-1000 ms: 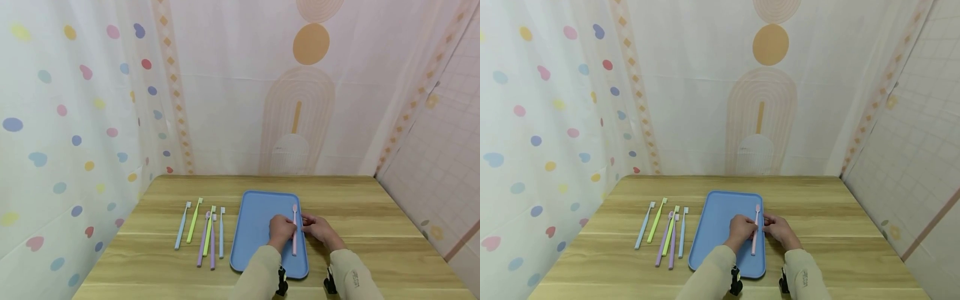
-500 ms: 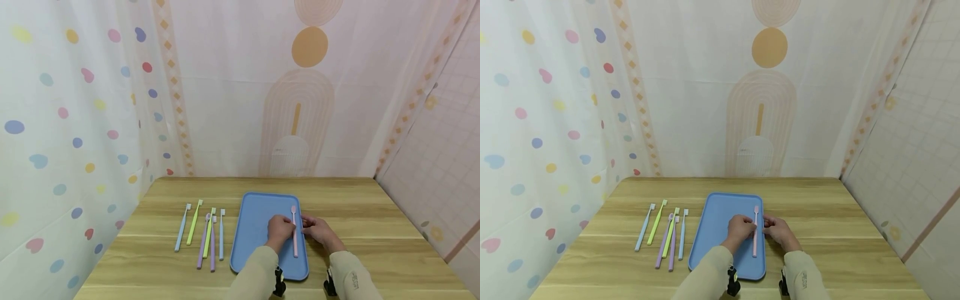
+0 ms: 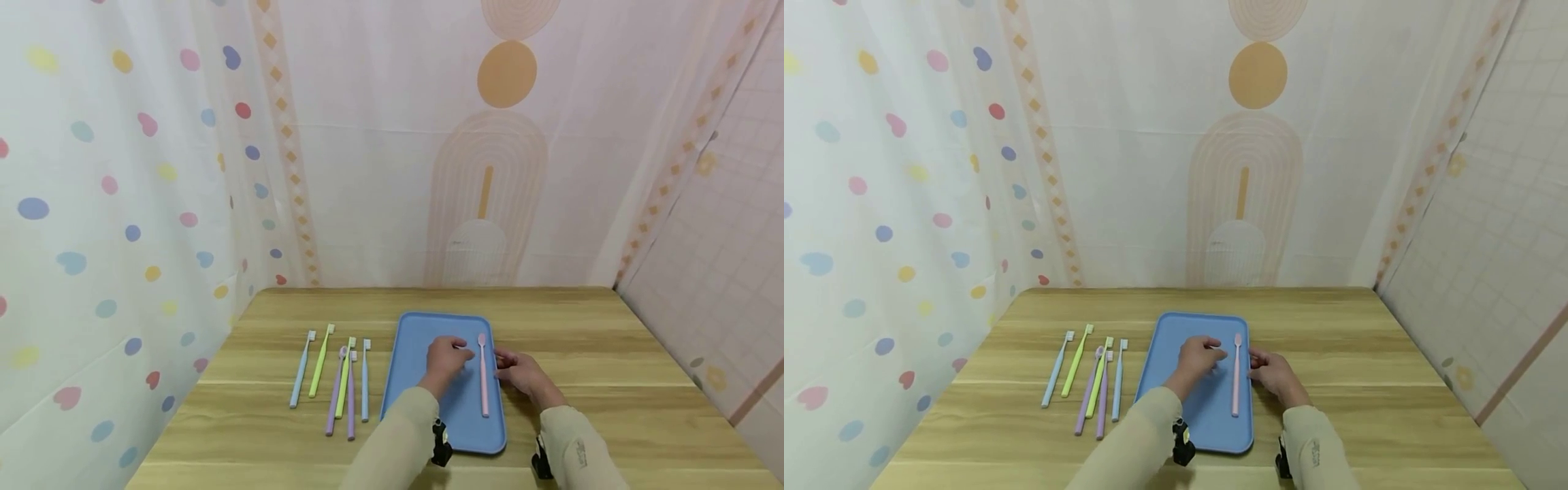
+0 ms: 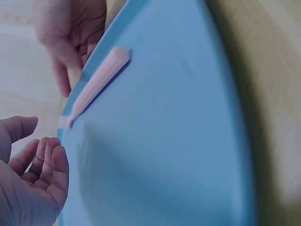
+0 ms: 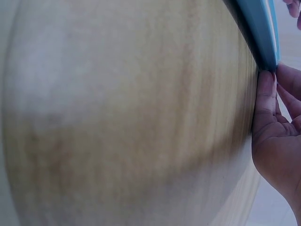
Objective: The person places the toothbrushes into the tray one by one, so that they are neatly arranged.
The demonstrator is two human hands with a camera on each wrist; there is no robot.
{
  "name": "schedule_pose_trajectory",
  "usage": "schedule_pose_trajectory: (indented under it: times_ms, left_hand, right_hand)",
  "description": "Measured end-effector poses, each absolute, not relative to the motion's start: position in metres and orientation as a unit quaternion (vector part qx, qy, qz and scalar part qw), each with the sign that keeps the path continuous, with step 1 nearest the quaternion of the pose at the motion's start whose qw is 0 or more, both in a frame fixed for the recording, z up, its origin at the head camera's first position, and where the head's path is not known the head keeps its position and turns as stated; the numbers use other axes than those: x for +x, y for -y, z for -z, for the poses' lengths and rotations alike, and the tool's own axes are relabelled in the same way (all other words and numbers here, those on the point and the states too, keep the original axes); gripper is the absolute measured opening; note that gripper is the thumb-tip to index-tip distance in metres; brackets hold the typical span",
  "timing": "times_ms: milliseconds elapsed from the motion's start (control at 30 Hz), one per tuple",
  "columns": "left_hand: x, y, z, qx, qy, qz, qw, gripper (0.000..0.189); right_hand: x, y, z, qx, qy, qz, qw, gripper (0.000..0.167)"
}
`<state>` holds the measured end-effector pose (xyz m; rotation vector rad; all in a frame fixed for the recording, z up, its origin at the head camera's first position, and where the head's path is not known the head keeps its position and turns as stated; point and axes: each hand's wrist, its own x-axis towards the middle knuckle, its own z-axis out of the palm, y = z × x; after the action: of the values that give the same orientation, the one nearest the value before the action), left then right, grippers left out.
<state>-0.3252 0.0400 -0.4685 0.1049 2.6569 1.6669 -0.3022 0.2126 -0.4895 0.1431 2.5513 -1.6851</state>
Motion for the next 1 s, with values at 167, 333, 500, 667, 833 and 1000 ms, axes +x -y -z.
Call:
schedule_pose_trajectory:
  times_ms: [167, 333, 500, 667, 833, 1000]
  left_hand:
    - [-0.335, -0.023, 0.462, 0.036, -0.837, -0.546, 0.013, 0.029]
    - [-0.350, -0.001, 0.452, 0.038, -0.835, -0.548, 0.010, 0.032]
    - [-0.360, 0.024, 0.440, 0.036, -0.821, -0.570, 0.009, 0.034]
    - [-0.366, 0.048, 0.432, 0.028, -0.814, -0.581, 0.007, 0.034]
    - [-0.375, 0.072, 0.428, 0.015, -0.799, -0.602, -0.009, 0.034]
    - [-0.383, 0.095, 0.426, 0.004, -0.793, -0.609, -0.016, 0.034]
  right_hand:
    - [-0.300, -0.211, 0.491, 0.044, -0.835, 0.547, 0.045, 0.054]
    - [-0.300, -0.210, 0.489, 0.041, -0.836, 0.546, 0.043, 0.055]
    - [-0.302, -0.208, 0.488, 0.049, -0.836, 0.545, 0.047, 0.054]
    - [-0.302, -0.205, 0.488, 0.056, -0.834, 0.547, 0.052, 0.053]
    - [-0.303, -0.205, 0.488, 0.050, -0.834, 0.547, 0.045, 0.053]
    - [-0.304, -0.205, 0.488, 0.044, -0.835, 0.547, 0.038, 0.054]
